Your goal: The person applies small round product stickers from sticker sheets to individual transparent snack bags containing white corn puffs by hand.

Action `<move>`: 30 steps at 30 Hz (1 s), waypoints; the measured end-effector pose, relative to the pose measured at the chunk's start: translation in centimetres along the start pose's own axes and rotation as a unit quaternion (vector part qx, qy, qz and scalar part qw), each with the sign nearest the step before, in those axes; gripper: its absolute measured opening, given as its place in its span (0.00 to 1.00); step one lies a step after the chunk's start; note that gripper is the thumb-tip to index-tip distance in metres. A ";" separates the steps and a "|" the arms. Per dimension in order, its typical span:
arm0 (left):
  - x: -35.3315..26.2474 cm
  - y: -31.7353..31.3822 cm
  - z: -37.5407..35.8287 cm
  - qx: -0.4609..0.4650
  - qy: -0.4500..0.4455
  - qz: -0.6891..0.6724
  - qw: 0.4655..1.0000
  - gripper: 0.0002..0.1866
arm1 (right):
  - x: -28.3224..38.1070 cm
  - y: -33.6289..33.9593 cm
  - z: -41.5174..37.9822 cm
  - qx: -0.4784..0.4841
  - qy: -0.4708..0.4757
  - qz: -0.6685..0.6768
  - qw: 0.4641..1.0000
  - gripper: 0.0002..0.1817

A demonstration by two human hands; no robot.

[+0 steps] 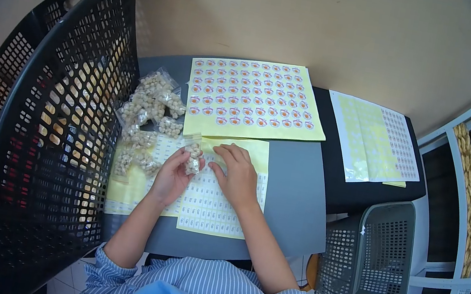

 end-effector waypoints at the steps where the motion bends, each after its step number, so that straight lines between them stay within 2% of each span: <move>1: 0.0 -0.1 0.0 0.000 -0.001 0.000 1.000 0.14 | 0.0 -0.1 0.0 0.000 0.001 0.000 1.000 0.15; 6: 0.0 -0.2 0.0 0.003 0.002 0.010 1.000 0.14 | -0.1 -0.2 -0.2 -0.026 0.033 -0.017 0.999 0.13; 9: -0.1 -0.3 -0.1 0.005 0.001 0.017 1.000 0.14 | -0.2 -0.2 -0.1 -0.014 0.011 0.001 1.000 0.12; 18: 0.2 0.1 0.3 0.029 -0.020 0.052 0.998 0.14 | 0.3 -0.1 -0.1 -0.042 0.040 -0.014 0.998 0.08; 30: 0.6 1.2 0.5 0.010 -0.006 0.028 1.000 0.15 | 0.5 -0.4 -0.1 -0.038 0.033 -0.041 0.998 0.08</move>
Point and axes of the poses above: each hand's wrist, its own z-axis towards the middle knuckle, its own y-axis out of the back of the hand, x = y × z, the point moved 9 cm from there along z, towards the middle knuckle, and after that the axes turned 8 degrees about x, right-handed, at the moved point
